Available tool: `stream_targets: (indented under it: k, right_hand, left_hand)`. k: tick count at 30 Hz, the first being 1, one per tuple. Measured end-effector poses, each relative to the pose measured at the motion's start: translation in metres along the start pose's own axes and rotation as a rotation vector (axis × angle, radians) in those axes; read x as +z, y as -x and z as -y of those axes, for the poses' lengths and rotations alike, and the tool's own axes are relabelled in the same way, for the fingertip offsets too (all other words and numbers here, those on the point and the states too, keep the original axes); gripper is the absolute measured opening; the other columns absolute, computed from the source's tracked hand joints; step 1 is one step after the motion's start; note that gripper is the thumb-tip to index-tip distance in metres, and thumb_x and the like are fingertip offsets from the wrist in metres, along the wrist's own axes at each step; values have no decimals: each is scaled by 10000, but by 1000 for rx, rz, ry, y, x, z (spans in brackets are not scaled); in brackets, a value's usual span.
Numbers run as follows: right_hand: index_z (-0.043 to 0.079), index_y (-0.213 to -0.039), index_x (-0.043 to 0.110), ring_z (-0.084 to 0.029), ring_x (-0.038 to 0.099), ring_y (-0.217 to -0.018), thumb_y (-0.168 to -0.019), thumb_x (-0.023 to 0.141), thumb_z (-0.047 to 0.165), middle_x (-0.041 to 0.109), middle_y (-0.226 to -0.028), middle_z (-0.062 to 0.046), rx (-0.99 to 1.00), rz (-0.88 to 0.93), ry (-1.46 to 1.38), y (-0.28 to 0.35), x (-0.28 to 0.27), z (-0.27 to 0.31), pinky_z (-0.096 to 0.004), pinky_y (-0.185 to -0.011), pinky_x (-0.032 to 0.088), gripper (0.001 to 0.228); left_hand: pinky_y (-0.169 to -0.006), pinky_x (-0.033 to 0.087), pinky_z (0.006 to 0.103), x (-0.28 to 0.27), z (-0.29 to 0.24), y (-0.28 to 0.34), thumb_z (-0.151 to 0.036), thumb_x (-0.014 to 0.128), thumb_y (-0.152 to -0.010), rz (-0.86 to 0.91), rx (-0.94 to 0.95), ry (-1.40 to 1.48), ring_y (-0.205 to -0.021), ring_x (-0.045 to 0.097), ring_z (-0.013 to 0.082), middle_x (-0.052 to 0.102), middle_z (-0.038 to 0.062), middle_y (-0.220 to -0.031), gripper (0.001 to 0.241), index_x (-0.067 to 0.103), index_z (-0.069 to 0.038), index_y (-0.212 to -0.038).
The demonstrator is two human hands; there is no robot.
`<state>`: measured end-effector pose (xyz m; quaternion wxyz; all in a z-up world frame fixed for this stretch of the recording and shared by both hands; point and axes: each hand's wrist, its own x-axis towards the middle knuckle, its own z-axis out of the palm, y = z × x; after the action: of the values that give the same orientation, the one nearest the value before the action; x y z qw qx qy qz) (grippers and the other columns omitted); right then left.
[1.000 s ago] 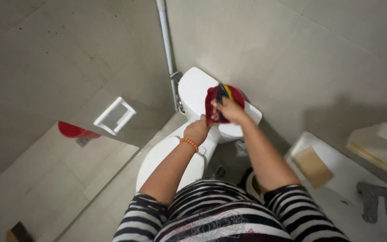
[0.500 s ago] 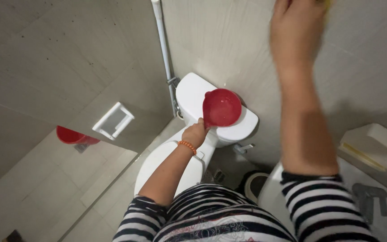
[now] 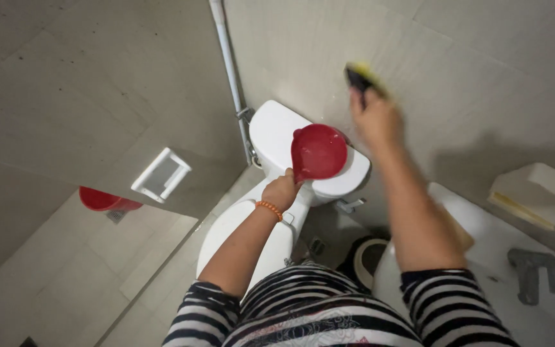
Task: The person cleans a toilet seat and tank using a red plastic cup and a yellow brush. They repeatedly scoop water from a bucket, pour it onto the seat, scrub with the brush, and wipe the surfaces with their hand. The person also scrubs the wall behind the toilet.
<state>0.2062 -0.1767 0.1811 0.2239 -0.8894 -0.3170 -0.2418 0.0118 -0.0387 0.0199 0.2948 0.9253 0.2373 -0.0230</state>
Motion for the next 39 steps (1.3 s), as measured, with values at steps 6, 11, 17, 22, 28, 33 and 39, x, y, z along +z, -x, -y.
stream_targets:
  k: [6,11,17,22,28,33,39]
  right_hand:
    - [29,-890,635,-261,587,-588,-1191,532,352,626,-714,-123,-76,-300,-93,-33,-105,-38,-429,-563,460,453]
    - [64,-934,649,-264,609,-530,-1171,561,361,623,-660,-124,90,-172,-74,8,-57,-36,-444,-491,489,390]
    - [38,-875,705,-495,672,-773,-1053,517,555,696,-832,-271,208,152,2,85,65,-58,-589,-731,549,578]
    - [-7,-910,683,-458,697,-755,-1040,490,542,698,-834,-274,339,414,-203,86,10,-9,-547,-712,562,596]
    - [-34,-957,717,-456,671,-892,-1050,545,468,703,-910,-282,302,387,-371,159,85,-23,-531,-816,524,539]
    - [-9,-983,717,-397,709,-847,-1022,502,404,737,-911,-240,391,652,-505,194,92,-29,-497,-804,529,467]
    - [-6,-1000,723,-376,713,-848,-1036,506,390,738,-922,-230,477,669,-472,221,104,-40,-473,-810,536,453]
  left_hand:
    - [-784,557,534,14,-24,2,-423,555,-1024,9,72,12,-902,716,430,734,239,-942,414,522,-37,-1170]
    - [-759,562,533,45,-32,-11,-402,569,-1004,42,122,-28,-880,713,435,731,236,-915,405,517,-27,-1148]
    - [-749,573,525,41,-43,0,-409,521,-1034,41,103,-69,-860,726,424,735,238,-895,407,510,-28,-1175]
    - [-751,574,535,100,-4,-16,-319,501,-1055,-120,221,-92,-861,727,418,740,223,-920,316,551,-25,-1161]
    - [-748,547,551,41,-26,47,-391,565,-999,-64,181,-56,-843,706,442,728,237,-899,383,569,-23,-1104]
    - [-739,555,544,29,-24,87,-428,566,-998,-17,243,-100,-831,709,437,726,229,-871,402,579,-36,-1087]
    - [-742,551,549,27,-24,115,-473,583,-991,-17,276,-91,-818,707,439,731,216,-853,428,590,-52,-1065]
